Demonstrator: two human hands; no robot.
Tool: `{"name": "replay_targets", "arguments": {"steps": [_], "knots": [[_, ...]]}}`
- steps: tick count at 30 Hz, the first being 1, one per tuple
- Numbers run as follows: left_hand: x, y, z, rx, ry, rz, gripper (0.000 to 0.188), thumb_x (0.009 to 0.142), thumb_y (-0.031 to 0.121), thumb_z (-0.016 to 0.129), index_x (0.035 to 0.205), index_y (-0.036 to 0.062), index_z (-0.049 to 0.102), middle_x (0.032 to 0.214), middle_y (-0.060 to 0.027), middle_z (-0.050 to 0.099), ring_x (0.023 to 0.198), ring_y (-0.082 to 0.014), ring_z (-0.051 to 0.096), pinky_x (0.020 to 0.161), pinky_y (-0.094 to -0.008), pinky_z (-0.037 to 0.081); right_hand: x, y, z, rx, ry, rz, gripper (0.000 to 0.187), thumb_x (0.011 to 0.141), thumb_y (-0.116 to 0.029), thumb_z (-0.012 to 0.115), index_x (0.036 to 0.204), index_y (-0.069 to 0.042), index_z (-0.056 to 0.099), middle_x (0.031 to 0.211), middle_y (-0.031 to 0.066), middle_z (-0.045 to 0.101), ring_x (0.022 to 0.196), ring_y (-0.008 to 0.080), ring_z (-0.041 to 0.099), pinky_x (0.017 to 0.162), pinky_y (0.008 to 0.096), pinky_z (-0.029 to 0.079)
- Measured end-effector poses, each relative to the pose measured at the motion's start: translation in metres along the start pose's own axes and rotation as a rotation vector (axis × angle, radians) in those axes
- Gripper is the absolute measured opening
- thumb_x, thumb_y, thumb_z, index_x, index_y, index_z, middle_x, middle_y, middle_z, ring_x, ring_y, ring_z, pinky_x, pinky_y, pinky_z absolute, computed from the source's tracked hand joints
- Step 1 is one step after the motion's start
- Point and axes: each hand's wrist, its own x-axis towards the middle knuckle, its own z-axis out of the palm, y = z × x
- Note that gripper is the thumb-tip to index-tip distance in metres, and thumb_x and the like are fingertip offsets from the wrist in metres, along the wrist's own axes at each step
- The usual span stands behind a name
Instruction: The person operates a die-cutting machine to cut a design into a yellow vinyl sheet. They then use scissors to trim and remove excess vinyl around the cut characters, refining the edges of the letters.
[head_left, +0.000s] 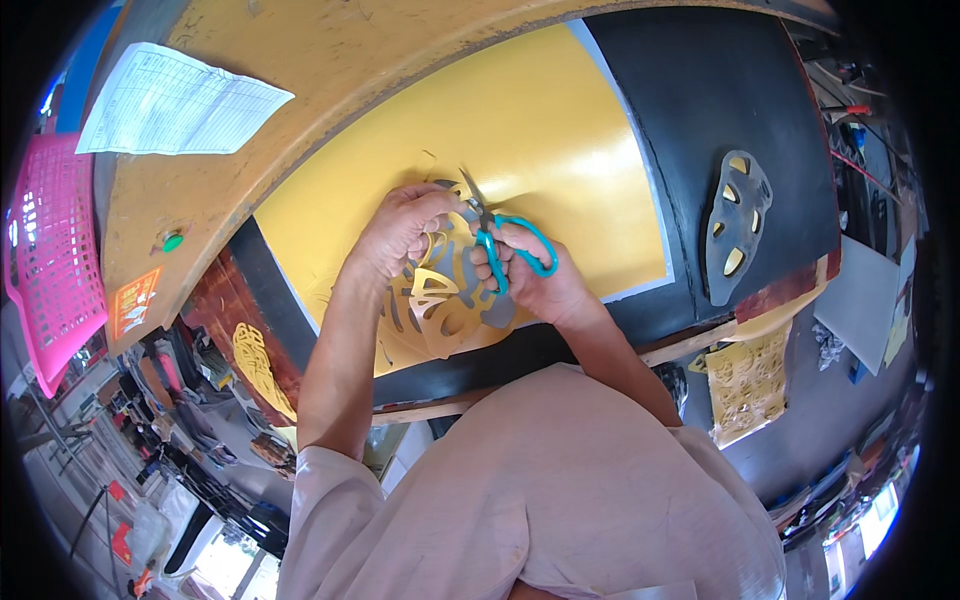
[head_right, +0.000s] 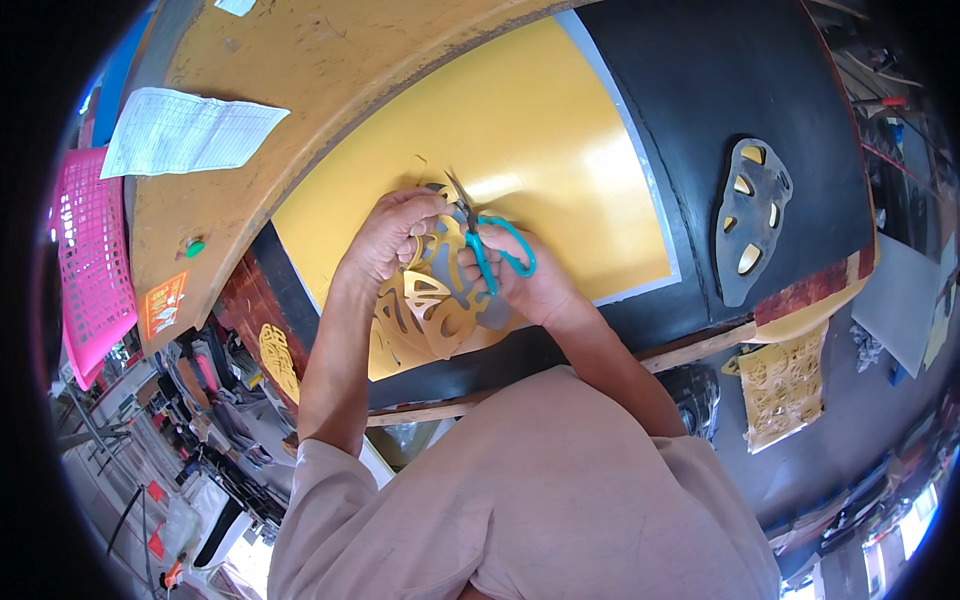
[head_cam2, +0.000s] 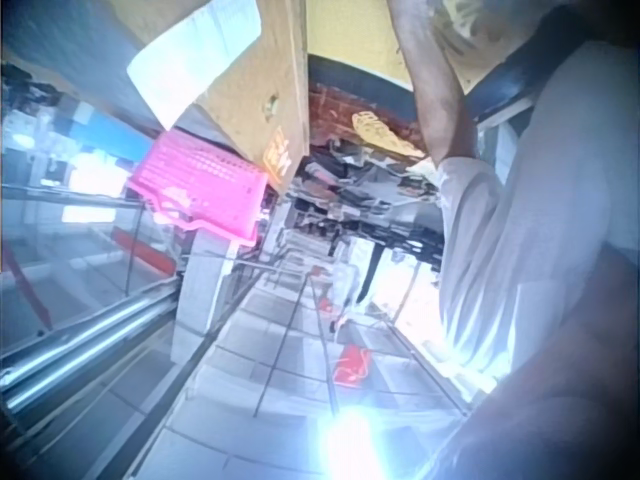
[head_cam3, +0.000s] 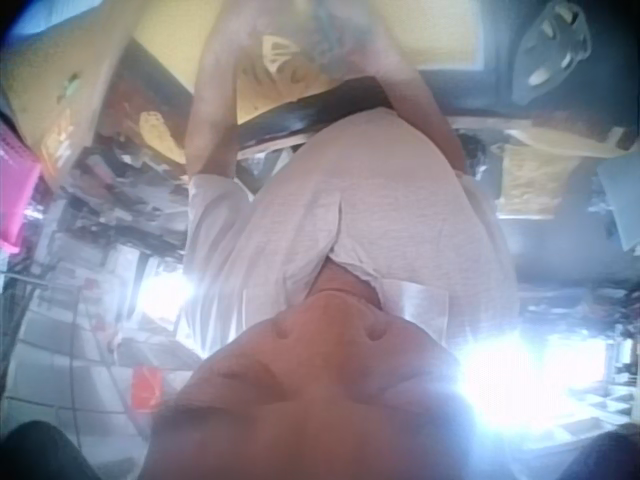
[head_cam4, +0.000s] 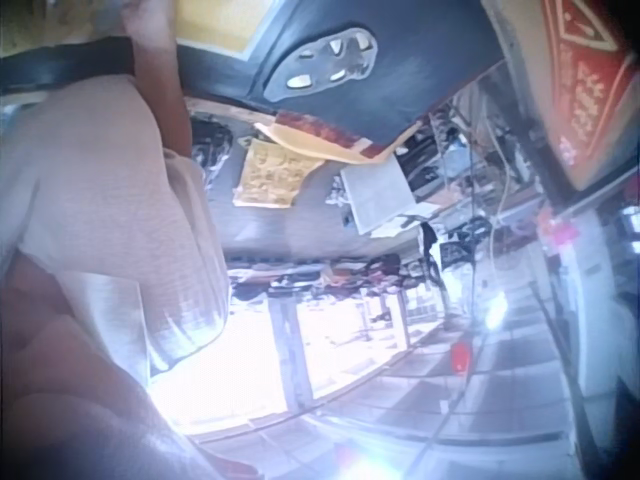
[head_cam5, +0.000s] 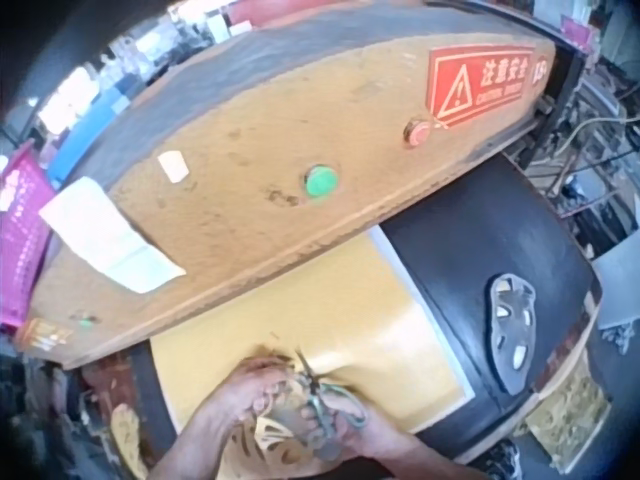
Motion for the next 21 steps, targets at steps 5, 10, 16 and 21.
{"name": "replay_targets", "arguments": {"steps": [5, 10, 16, 21], "knots": [[0.011, -0.009, -0.005, -0.04, -0.009, -0.035, 0.018, 0.086, 0.027, 0.077, 0.08, 0.0121, 0.07, 0.062, 0.0099, 0.043, 0.044, -0.0012, 0.029, 0.039, -0.0199, 0.02, 0.003, -0.004, 0.003, -0.063, -0.001, -0.014, 0.039, 0.099, -0.037, 0.072, 0.124, -0.007, 0.069, 0.101, 0.0084, 0.074, 0.089, 0.0185, 0.068, 0.081, 0.0321, 0.051], [0.017, -0.019, -0.004, -0.126, -0.042, -0.002, 0.018, 0.086, 0.029, 0.077, 0.081, 0.0139, 0.07, 0.062, 0.0109, 0.041, 0.049, -0.0015, 0.029, 0.042, -0.0221, 0.017, -0.002, -0.011, 0.012, -0.227, 0.094, -0.039, 0.045, 0.097, -0.039, 0.076, 0.125, -0.004, 0.07, 0.099, 0.0084, 0.074, 0.087, 0.0165, 0.068, 0.079, 0.0312, 0.053], [0.016, -0.022, -0.002, -0.148, -0.047, 0.025, 0.021, 0.089, 0.031, 0.075, 0.082, 0.0122, 0.067, 0.06, 0.0104, 0.039, 0.048, -0.0035, 0.029, 0.044, -0.0248, 0.023, -0.006, -0.018, 0.016, -0.424, 0.146, -0.041, 0.046, 0.102, -0.039, 0.068, 0.13, -0.003, 0.068, 0.101, 0.0095, 0.074, 0.088, 0.0167, 0.069, 0.079, 0.0319, 0.054], [0.018, -0.022, -0.003, -0.151, -0.067, 0.012, 0.021, 0.089, 0.03, 0.075, 0.08, 0.0128, 0.066, 0.059, 0.0098, 0.039, 0.048, -0.0046, 0.029, 0.044, -0.0258, 0.025, -0.002, -0.014, 0.016, -0.283, 0.129, -0.056, 0.047, 0.097, -0.04, 0.075, 0.125, -0.002, 0.069, 0.101, 0.0091, 0.075, 0.088, 0.0172, 0.07, 0.08, 0.0318, 0.053]]}}
